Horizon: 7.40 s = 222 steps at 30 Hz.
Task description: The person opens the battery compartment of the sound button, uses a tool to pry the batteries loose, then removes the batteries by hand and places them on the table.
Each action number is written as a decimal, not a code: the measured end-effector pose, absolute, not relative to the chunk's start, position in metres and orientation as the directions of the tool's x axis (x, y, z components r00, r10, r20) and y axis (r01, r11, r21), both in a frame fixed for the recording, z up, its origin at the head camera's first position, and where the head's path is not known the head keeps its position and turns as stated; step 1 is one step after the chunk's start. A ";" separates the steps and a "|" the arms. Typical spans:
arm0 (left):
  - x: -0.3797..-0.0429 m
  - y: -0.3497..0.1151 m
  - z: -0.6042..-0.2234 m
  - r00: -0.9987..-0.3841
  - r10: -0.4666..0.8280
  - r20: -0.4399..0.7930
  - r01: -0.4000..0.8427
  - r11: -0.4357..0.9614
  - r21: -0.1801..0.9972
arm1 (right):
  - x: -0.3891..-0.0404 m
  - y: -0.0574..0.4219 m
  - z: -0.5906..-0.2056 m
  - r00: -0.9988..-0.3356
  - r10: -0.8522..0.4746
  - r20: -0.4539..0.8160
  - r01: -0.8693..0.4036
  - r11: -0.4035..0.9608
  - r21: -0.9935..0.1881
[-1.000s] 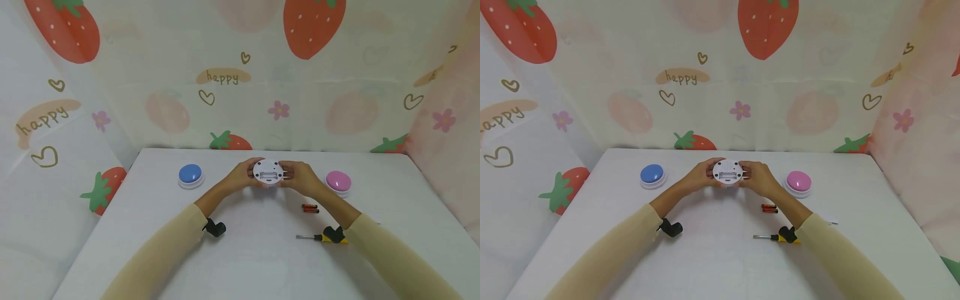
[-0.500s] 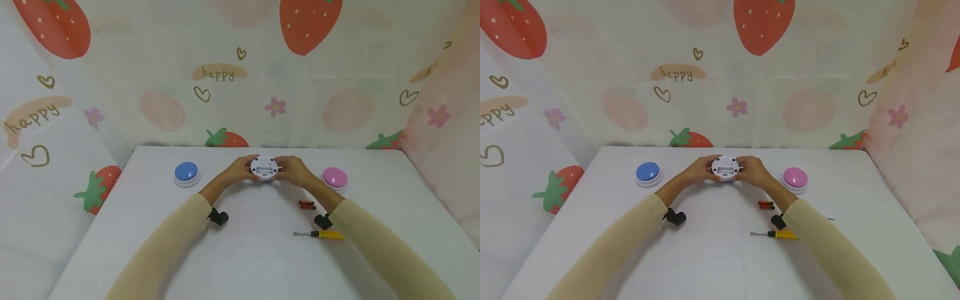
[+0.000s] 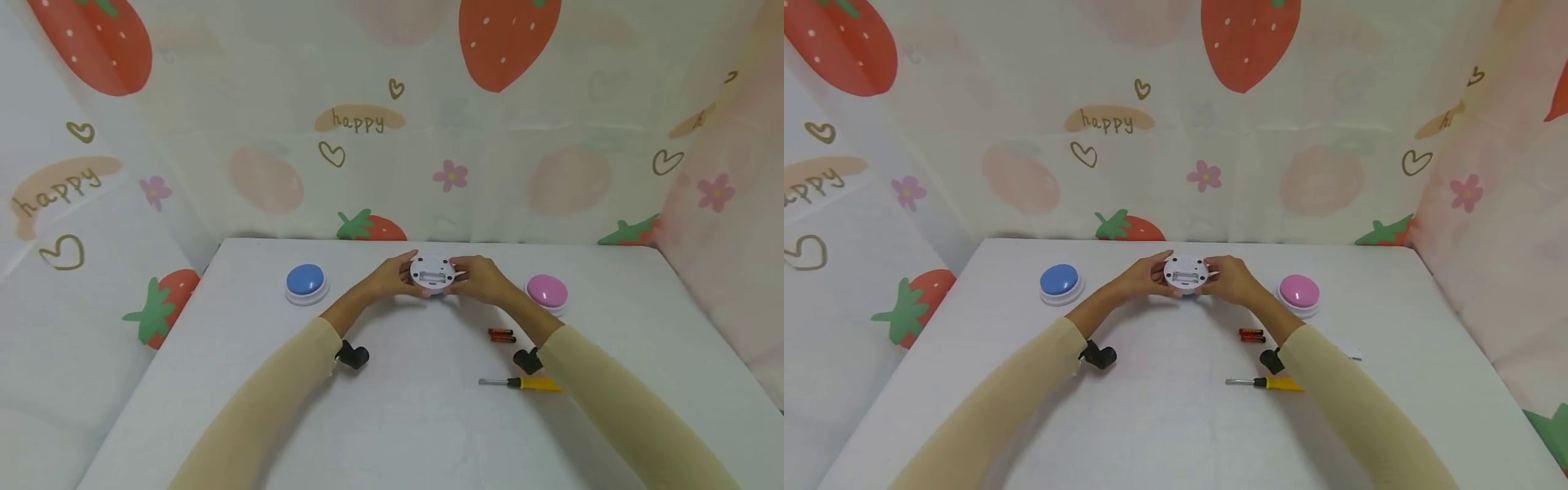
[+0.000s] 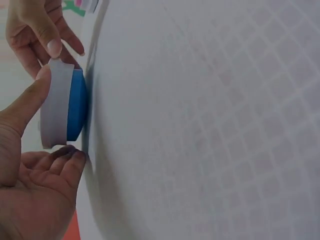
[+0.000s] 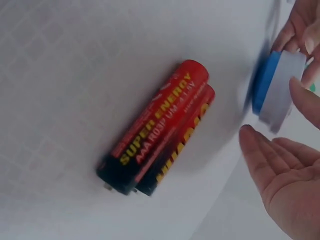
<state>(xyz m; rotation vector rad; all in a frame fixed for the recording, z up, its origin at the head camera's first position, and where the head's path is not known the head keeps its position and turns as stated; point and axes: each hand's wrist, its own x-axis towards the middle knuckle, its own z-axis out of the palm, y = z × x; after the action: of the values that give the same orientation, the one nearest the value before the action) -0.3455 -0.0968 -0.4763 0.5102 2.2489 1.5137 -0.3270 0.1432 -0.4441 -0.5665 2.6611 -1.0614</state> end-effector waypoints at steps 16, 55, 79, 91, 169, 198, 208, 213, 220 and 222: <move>-0.328 -0.195 -0.422 -0.888 0.455 0.062 0.241 0.346 0.907 | -0.315 0.108 -0.411 -0.902 -0.431 0.041 -0.342 0.651 -0.678; -0.303 -0.314 -0.482 -0.950 0.305 0.068 0.234 0.550 0.802 | -0.297 -0.061 -0.463 -0.769 -0.623 -0.143 -0.291 0.540 -0.790; -0.285 -0.255 -0.442 -0.946 0.323 -0.020 0.124 0.418 0.900 | -0.265 0.009 -0.426 -0.780 -0.624 -0.032 -0.359 0.489 -0.795; -0.254 -0.199 -0.431 -0.873 0.438 -0.215 -0.114 0.246 0.963 | -0.223 0.077 -0.402 -0.783 -0.618 0.071 -0.443 0.474 -0.761; -0.188 -0.116 -0.477 -0.750 0.650 -0.123 0.284 0.484 0.828 | -0.173 0.140 -0.451 -0.911 -0.287 -0.296 0.109 0.524 -0.844; -0.194 -0.109 -0.504 -0.769 0.637 0.062 0.309 0.285 0.908 | -0.178 0.144 -0.445 -0.911 -0.334 -0.244 0.009 0.573 -0.819; -0.193 -0.112 -0.505 -0.773 0.632 0.048 0.279 0.271 0.921 | -0.153 0.128 -0.417 -0.879 -0.419 0.228 -0.470 0.671 -0.574; -0.193 -0.111 -0.505 -0.758 0.650 0.062 0.284 0.243 0.928 | -0.140 0.113 -0.417 -0.808 -0.542 0.229 -0.588 0.726 -0.357; -0.193 -0.111 -0.507 -0.757 0.650 0.063 0.266 0.219 0.939 | -0.138 0.108 -0.424 -0.751 -0.646 0.140 -0.660 0.727 -0.187; -0.194 -0.111 -0.508 -0.757 0.650 0.062 0.263 0.217 0.940 | -0.138 0.107 -0.425 -0.732 -0.671 0.119 -0.681 0.720 -0.131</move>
<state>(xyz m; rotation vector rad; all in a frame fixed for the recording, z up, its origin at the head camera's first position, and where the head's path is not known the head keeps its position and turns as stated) -0.1941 -0.1106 -0.5077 0.8509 2.1513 1.5542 -0.1384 0.1074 -0.4255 -1.1695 2.9713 -0.2661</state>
